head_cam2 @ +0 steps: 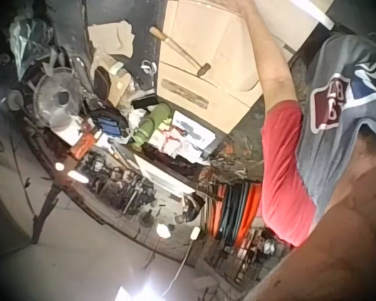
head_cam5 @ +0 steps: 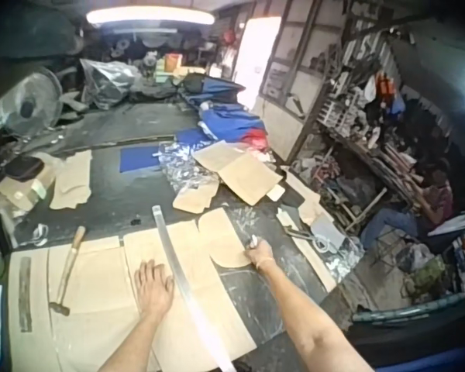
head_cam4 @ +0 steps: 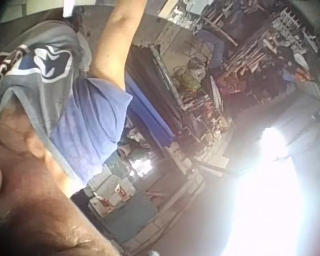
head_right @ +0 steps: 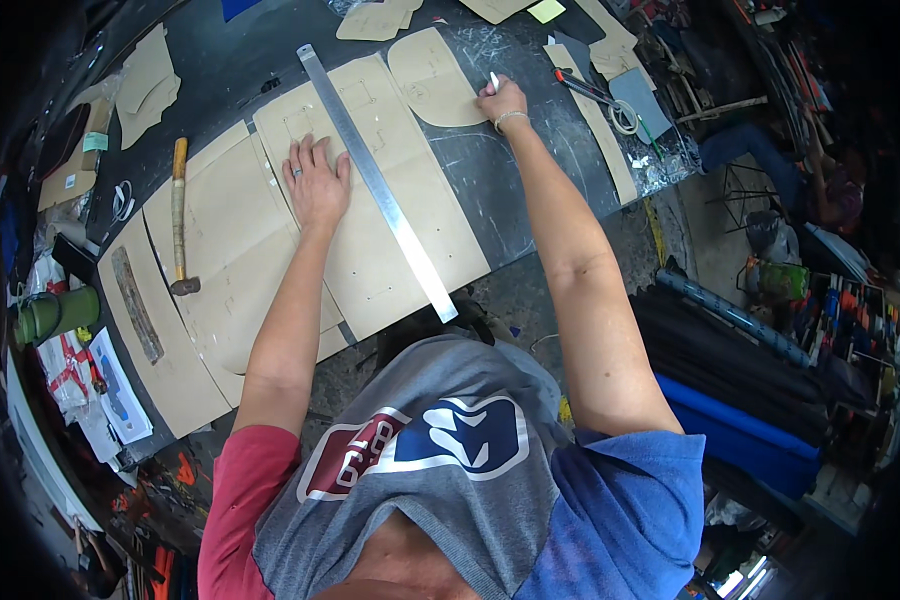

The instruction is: Tracing cardboard templates onto a material surface using a marker and ruler in a workshop.

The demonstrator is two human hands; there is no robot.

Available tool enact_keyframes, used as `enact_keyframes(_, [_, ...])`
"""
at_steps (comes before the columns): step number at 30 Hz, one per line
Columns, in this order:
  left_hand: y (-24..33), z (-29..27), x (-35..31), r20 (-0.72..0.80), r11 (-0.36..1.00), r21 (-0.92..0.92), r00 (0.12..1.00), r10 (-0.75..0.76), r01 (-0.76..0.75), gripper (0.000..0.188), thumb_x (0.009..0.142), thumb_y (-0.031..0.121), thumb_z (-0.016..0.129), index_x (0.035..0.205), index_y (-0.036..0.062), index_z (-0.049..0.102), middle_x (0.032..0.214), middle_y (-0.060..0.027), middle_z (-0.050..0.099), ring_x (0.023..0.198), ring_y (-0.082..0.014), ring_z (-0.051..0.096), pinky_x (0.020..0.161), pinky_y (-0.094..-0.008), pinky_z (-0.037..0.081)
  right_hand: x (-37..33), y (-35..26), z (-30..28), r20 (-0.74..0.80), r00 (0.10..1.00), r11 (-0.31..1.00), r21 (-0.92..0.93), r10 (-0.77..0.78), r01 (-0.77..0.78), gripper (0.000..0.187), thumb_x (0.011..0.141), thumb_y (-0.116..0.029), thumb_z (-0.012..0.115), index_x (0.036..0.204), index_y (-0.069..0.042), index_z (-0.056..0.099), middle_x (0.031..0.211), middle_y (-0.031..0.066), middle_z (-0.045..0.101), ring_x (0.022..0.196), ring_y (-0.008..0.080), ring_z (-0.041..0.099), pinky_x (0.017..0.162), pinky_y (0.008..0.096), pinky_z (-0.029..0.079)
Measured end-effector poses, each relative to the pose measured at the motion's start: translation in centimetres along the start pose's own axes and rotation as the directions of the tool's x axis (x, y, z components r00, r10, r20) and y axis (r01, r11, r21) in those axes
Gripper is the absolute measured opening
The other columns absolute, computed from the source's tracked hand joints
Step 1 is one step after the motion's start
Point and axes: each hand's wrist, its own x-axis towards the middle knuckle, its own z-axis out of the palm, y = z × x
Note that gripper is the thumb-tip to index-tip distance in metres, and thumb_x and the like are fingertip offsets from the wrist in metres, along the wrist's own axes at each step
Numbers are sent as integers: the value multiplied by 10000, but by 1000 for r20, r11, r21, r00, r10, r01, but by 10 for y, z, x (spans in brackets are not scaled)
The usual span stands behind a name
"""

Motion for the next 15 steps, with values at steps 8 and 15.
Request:
enact_keyframes(8, [-1, 1, 0, 0, 1000, -30, 1000, -1, 1, 508, 983, 436, 514, 1370, 106, 522, 1512, -117, 407, 1471, -313, 261, 1214, -507, 162, -5, 5, -1, -14, 1000, 1000, 23, -13, 13, 305, 689, -250, 786, 782, -83, 549, 799, 112, 686, 751, 249, 675, 738, 362, 530])
enact_keyframes(15, [-1, -2, -1, 16, 1000, -4, 1000, -3, 3, 516, 991, 446, 511, 1388, 117, 502, 1523, -122, 396, 1475, -308, 262, 1215, -496, 166, -11, -8, -13, 66, 998, 992, -129, 10, -1, 330, 670, -280, 804, 795, -78, 576, 839, 131, 697, 798, 268, 690, 774, 370, 541])
